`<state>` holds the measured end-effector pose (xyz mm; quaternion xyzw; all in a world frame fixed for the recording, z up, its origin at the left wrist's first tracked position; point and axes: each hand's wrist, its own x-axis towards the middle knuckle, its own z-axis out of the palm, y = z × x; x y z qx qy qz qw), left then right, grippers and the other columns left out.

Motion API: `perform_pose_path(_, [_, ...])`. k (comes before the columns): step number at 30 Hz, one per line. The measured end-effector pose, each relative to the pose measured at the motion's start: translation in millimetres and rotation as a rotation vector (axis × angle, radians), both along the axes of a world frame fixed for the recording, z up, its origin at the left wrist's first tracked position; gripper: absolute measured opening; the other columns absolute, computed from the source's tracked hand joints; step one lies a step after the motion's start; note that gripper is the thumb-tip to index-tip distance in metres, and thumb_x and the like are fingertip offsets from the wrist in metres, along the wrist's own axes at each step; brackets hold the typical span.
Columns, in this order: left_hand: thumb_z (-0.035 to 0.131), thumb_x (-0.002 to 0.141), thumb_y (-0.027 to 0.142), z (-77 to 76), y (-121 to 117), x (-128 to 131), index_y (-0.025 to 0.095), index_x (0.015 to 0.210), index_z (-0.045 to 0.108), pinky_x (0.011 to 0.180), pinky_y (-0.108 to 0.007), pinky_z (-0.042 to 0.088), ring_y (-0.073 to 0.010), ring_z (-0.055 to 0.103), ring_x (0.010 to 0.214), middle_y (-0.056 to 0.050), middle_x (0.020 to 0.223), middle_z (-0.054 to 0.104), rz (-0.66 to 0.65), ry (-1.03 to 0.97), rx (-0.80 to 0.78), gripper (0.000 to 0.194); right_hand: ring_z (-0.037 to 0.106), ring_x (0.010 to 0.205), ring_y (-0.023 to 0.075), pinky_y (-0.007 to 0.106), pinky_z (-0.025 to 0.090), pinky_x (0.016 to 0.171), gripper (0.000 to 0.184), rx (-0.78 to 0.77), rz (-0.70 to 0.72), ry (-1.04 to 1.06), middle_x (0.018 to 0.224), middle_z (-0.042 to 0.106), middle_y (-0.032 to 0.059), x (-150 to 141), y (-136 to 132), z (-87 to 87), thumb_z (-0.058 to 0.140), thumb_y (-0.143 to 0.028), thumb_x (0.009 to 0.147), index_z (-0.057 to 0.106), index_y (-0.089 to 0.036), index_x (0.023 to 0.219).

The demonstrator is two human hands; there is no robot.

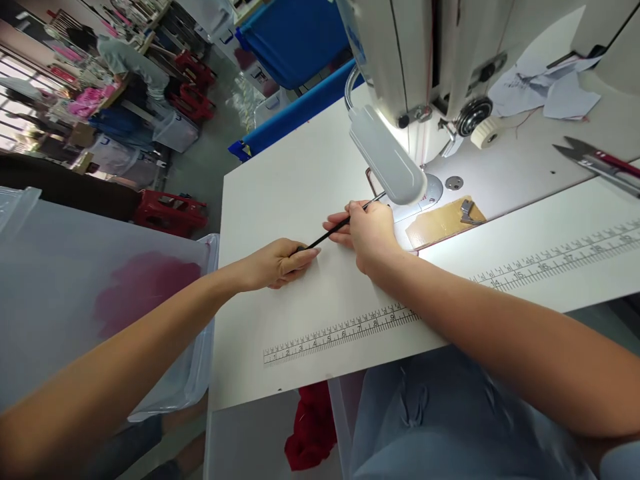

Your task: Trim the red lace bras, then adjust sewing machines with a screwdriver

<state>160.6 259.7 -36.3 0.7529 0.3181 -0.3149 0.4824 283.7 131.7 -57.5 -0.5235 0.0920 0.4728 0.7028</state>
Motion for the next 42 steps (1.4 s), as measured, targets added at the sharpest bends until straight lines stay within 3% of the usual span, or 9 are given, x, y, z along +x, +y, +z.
perform_pose_path(6, [0.043, 0.094, 0.052, 1.7, -6.9, -1.6, 0.019, 0.057, 0.036, 0.039, -0.02, 0.027, -0.005, 0.031, 0.039, 0.004, 0.049, 0.037, -0.058, -0.035, 0.164, 0.05, 0.071, 0.067, 0.0159, 0.026, 0.061, 0.062, 0.021, 0.001, -0.002, 0.013, 0.066, 0.065, 0.0016, 0.8, -2.2, 2.4, 0.041, -0.011, 0.101, 0.048, -0.017, 0.083])
perform_pose_path(11, [0.049, 0.089, 0.059, -1.2, 5.0, 1.2, 0.021, 0.059, 0.029, 0.035, -0.019, 0.019, -0.0038, 0.021, 0.038, 0.007, 0.048, 0.028, 0.01, 0.051, -0.157, 0.052, 0.071, 0.066, 0.0154, 0.026, 0.061, 0.064, 0.022, 0.029, 0.023, 0.027, 0.068, 0.067, 0.0042, 3.8, -4.4, 2.0, 0.04, -0.011, 0.102, 0.049, -0.017, 0.083])
perform_pose_path(14, [0.061, 0.083, 0.058, 0.0, 13.5, 2.5, 0.022, 0.066, 0.04, 0.035, -0.019, 0.02, -0.0047, 0.023, 0.038, 0.008, 0.047, 0.031, -0.014, 0.03, -0.235, 0.045, 0.07, 0.067, 0.0148, 0.027, 0.062, 0.069, 0.022, 0.041, 0.037, 0.036, 0.071, 0.068, 0.0061, 6.0, -3.4, 0.1, 0.042, -0.012, 0.102, 0.05, -0.017, 0.082])
perform_pose_path(18, [0.065, 0.082, 0.05, 5.4, 13.5, -0.8, 0.022, 0.088, 0.05, 0.039, -0.021, 0.027, -0.007, 0.033, 0.042, 0.008, 0.054, 0.04, -0.074, -0.094, -0.01, 0.032, 0.07, 0.072, 0.0141, 0.025, 0.062, 0.074, 0.023, 0.053, 0.035, 0.054, 0.073, 0.069, 0.0067, 8.7, -2.0, -0.9, 0.044, -0.015, 0.102, 0.051, -0.017, 0.08])
perform_pose_path(22, [0.053, 0.088, 0.049, -0.4, 7.0, -5.1, 0.022, 0.084, 0.05, 0.053, -0.025, 0.034, -0.0114, 0.046, 0.056, 0.004, 0.064, 0.051, -0.153, -0.291, 0.46, 0.028, 0.07, 0.075, 0.0128, 0.02, 0.061, 0.071, 0.025, 0.066, 0.022, 0.075, 0.076, 0.069, 0.0064, 12.0, -2.3, 0.9, 0.046, -0.015, 0.101, 0.052, -0.017, 0.077])
perform_pose_path(27, [0.036, 0.097, 0.046, -13.3, 0.4, -4.4, 0.027, 0.106, 0.056, 0.056, -0.029, 0.031, -0.0213, 0.061, 0.087, -0.002, 0.107, 0.065, -0.359, -0.207, 0.897, 0.029, 0.069, 0.076, 0.0125, 0.02, 0.061, 0.075, 0.025, 0.07, 0.007, 0.075, 0.074, 0.067, 0.0054, 15.7, -2.7, 1.5, 0.046, -0.015, 0.102, 0.054, -0.015, 0.078])
perform_pose_path(31, [0.028, 0.098, 0.044, -10.7, 6.4, -7.1, 0.03, 0.113, 0.054, 0.057, -0.03, 0.033, -0.022, 0.062, 0.086, -0.001, 0.109, 0.064, -0.386, -0.127, 0.887, 0.033, 0.07, 0.079, 0.0148, 0.025, 0.06, 0.084, 0.025, 0.109, 0.05, 0.107, 0.079, 0.068, 0.0098, 14.6, 0.2, 0.8, 0.04, -0.016, 0.103, 0.055, -0.013, 0.083])
perform_pose_path(36, [0.031, 0.096, 0.043, -9.7, 23.7, -10.9, 0.027, 0.107, 0.052, 0.066, -0.032, 0.04, -0.0219, 0.061, 0.086, -0.002, 0.104, 0.065, -0.29, -0.188, 0.801, 0.029, 0.072, 0.075, 0.0192, 0.032, 0.062, 0.078, 0.018, 0.124, 0.007, 0.147, 0.085, 0.069, 0.0176, 13.0, 7.9, -2.1, 0.031, -0.018, 0.104, 0.046, -0.009, 0.11])
perform_pose_path(42, [0.034, 0.094, 0.046, -18.0, 35.0, -1.0, 0.024, 0.095, 0.049, 0.063, -0.032, 0.04, -0.0225, 0.059, 0.081, -0.003, 0.095, 0.064, -0.256, -0.213, 0.838, 0.026, 0.073, 0.074, 0.0198, 0.031, 0.062, 0.077, 0.017, 0.124, -0.016, 0.096, 0.08, 0.069, 0.015, 21.6, 11.0, -7.6, 0.032, -0.016, 0.103, 0.046, -0.009, 0.112])
